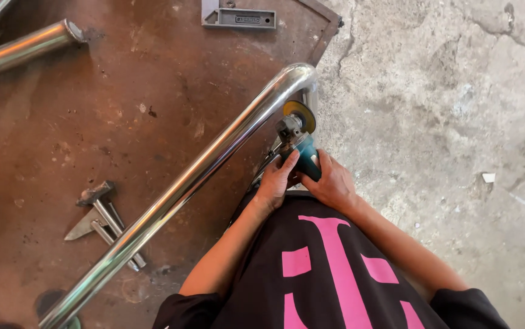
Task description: Using a handheld angle grinder to polish and smooth the surfaces of a metal pipe frame.
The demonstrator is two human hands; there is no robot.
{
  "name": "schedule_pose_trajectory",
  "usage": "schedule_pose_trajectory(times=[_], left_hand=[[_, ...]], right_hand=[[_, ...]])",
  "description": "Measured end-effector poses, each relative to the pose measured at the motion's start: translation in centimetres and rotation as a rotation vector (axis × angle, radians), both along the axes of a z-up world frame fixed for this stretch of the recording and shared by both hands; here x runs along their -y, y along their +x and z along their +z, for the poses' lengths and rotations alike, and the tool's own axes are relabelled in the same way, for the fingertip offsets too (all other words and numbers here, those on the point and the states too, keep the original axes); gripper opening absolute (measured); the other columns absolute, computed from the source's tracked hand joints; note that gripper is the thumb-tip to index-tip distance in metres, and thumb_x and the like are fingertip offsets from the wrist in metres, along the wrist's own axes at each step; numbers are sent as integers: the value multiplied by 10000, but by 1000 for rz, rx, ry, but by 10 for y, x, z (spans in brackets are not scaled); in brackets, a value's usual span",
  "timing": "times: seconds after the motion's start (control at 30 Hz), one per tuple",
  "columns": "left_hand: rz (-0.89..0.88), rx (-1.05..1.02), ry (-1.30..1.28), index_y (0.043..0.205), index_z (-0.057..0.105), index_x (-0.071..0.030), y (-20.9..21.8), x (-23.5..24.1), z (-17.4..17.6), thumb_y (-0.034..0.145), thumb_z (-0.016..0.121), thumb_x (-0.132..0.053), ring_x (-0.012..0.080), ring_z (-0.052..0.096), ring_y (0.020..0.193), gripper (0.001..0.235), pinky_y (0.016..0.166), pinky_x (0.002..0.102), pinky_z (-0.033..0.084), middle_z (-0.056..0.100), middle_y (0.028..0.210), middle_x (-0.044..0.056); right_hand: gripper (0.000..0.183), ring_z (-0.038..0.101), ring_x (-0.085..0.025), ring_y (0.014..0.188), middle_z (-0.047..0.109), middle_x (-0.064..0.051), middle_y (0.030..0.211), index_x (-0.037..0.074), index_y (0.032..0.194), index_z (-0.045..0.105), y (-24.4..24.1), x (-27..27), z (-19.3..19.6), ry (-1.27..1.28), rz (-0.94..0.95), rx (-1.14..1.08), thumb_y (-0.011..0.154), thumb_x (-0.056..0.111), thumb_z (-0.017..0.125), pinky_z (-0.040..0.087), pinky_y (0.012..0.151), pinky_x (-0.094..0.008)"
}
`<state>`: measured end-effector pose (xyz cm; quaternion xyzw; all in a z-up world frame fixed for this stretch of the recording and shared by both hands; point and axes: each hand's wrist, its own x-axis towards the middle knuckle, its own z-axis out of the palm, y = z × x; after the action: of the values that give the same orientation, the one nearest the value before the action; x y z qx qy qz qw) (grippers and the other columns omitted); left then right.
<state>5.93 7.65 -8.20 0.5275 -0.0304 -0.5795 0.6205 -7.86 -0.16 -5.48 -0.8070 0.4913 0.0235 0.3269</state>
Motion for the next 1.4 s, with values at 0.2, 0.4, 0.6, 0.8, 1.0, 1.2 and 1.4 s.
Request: schedule_pose_trajectory(times=[0.2,0.4,0.6,0.8,1.0,1.2,1.4], left_hand=[[-4,-2,-36,1079,653,35,7,4,-25,920,812,-382,318,717,633,474,784,527,599,683,860,178],[-2,30,-22,1129,677,37,10,11,-8,884,838,-414,247,691,746,538,830,503,581,673,933,132],[34,27,-15,1155,679,39,16,13,9,866,847,-436,238,651,798,581,824,485,576,664,974,122],[59,42,-23,1111,699,15,22,15,-3,865,848,-422,279,707,751,524,780,508,609,701,934,159],[31,67,19,1172,692,12,15,11,-8,865,839,-462,273,666,862,584,826,525,582,694,1019,148],[14,64,-1,1147,689,-2,14,9,-8,870,837,-464,297,686,863,558,842,558,583,700,1017,148],[-28,91,26,1127,692,27,4,-5,-6,903,813,-432,284,721,787,526,815,526,607,726,970,173]], right_hand=[[839,679,-447,1087,669,-207,1165,86,1471,470,5,-10,-6,-62,-56,22,824,569,699,547,918,-559],[814,676,-460,1080,664,-215,1156,70,1472,464,13,-9,0,-81,-93,55,842,531,695,543,913,-562],[774,675,-469,1075,661,-220,1162,65,1468,467,25,-9,4,-86,-89,69,861,495,684,541,913,-568],[763,675,-460,1083,659,-205,1166,75,1467,470,30,-7,-1,-69,-92,80,866,497,676,535,918,-559],[778,671,-463,1085,656,-207,1166,98,1468,463,23,-10,-7,-64,-91,50,856,529,673,533,931,-564],[777,670,-471,1076,659,-211,1138,95,1461,475,20,-6,-1,-74,-72,50,851,525,692,537,903,-567],[832,683,-417,1103,688,-167,1122,139,1437,508,5,-8,3,-6,-79,-3,776,585,745,545,931,-528]])
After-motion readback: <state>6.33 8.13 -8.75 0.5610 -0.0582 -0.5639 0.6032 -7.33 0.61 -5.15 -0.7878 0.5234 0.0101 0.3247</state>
